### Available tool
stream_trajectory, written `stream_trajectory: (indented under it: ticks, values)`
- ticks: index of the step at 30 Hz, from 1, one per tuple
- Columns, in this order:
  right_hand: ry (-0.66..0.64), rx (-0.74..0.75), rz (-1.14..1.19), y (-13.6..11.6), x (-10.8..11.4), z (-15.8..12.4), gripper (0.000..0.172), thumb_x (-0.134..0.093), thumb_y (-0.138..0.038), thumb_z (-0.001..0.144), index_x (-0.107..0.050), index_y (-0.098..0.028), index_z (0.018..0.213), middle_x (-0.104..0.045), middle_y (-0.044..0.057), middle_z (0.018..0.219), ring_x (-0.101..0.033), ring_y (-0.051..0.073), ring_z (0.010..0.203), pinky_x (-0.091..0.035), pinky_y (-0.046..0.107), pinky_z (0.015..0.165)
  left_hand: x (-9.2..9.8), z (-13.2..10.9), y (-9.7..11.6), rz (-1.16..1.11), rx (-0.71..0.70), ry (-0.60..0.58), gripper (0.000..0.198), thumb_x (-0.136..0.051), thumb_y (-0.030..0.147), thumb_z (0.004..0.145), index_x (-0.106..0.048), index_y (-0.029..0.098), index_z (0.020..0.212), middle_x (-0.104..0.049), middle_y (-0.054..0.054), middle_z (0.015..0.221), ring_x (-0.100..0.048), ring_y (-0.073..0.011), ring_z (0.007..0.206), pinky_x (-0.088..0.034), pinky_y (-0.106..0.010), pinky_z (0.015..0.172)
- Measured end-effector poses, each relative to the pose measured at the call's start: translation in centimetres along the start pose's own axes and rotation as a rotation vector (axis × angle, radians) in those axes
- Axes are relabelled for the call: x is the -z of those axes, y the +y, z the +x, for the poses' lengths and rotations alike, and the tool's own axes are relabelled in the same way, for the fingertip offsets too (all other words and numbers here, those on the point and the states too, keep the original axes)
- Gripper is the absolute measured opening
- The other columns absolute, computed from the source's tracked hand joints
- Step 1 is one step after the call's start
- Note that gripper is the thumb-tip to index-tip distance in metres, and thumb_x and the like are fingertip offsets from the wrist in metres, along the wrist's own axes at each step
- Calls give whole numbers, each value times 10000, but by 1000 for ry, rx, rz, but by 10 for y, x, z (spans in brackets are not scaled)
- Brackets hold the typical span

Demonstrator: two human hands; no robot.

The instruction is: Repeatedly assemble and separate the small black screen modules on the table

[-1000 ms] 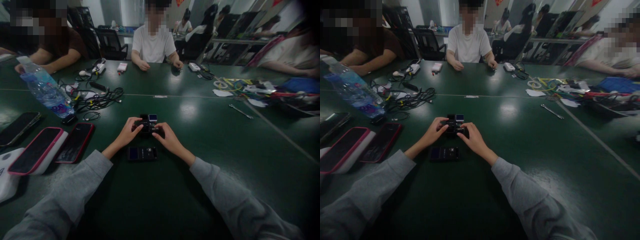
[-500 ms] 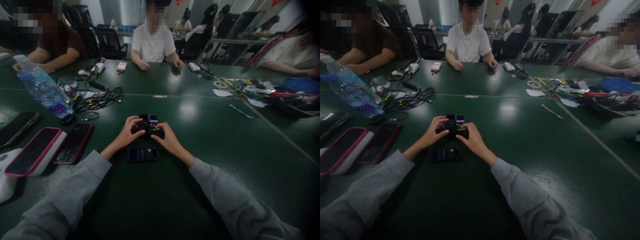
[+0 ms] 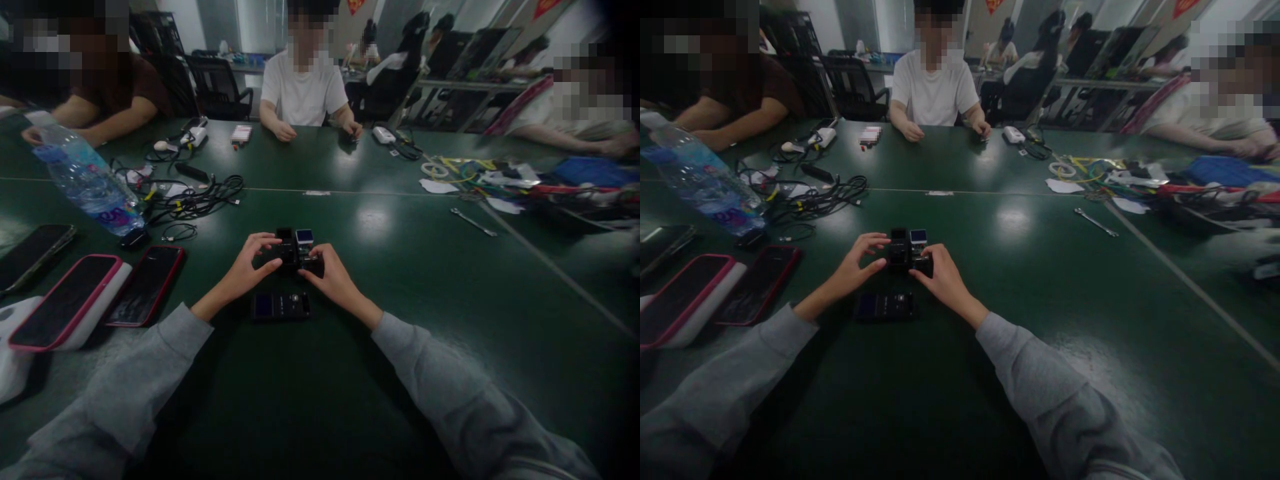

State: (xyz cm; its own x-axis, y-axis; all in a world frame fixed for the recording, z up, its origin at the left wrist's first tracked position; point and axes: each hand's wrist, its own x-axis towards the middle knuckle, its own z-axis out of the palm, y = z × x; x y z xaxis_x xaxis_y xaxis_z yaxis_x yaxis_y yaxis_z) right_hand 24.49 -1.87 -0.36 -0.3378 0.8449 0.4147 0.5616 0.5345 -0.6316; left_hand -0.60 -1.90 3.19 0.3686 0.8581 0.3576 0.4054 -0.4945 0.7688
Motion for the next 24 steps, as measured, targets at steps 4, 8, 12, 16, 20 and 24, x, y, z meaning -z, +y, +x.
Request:
stream_trajectory:
  ticks: [4, 8, 12, 16, 20, 24]
  values:
    - [8, 18, -10, 3, -3, 0, 347, -667, -373, 871, -446, -225, 1093, -512, 82, 1059, -536, 246, 951, -485, 421, 828, 17, -4, 51, 249, -176, -273, 474, -642, 533, 863, -569, 303, 1270, -518, -71, 1344, -447, -288, 1279, -390, -495, 1055]
    - [10, 20, -17, 4, -3, -1, 366, -659, -409, 875, -438, -226, 1102, -506, 85, 1061, -533, 255, 954, -485, 436, 837, 11, -15, 84, 474, -266, -540, 564, -660, 543, 844, -535, 282, 1328, -585, -88, 1282, -518, -298, 1197, -436, -446, 959]
    - [-2, 29, -28, 1, -1, -1, 350, -641, -389, 891, -433, -220, 1117, -499, 91, 1079, -531, 253, 964, -486, 436, 846, 1, -25, 89, 623, -341, -589, 593, -692, 345, 863, -454, 235, 1395, -580, -105, 1311, -557, -272, 1169, -429, -387, 934]
    - [-7, 29, -35, 0, -1, -1, 342, -642, -373, 887, -434, -223, 1113, -501, 90, 1072, -533, 255, 961, -490, 442, 846, 4, -27, 88, 706, -306, -570, 557, -672, 259, 872, -450, 232, 1382, -572, -105, 1318, -573, -269, 1133, -433, -368, 898]
    - [-17, 28, -46, -1, 0, -1, 344, -639, -369, 889, -433, -216, 1118, -499, 96, 1082, -531, 253, 958, -492, 439, 838, 14, -33, 87, 655, -289, -595, 421, -545, 141, 920, -501, 269, 1318, -570, -61, 1292, -607, -216, 1041, -443, -334, 847]
    - [-35, 13, -44, -3, 2, -1, 345, -642, -366, 887, -438, -212, 1119, -500, 98, 1088, -533, 248, 951, -497, 425, 820, 24, -39, 82, 689, -217, -587, 585, -450, -19, 864, -452, 300, 1354, -561, -40, 1290, -614, -180, 889, -447, -318, 753]
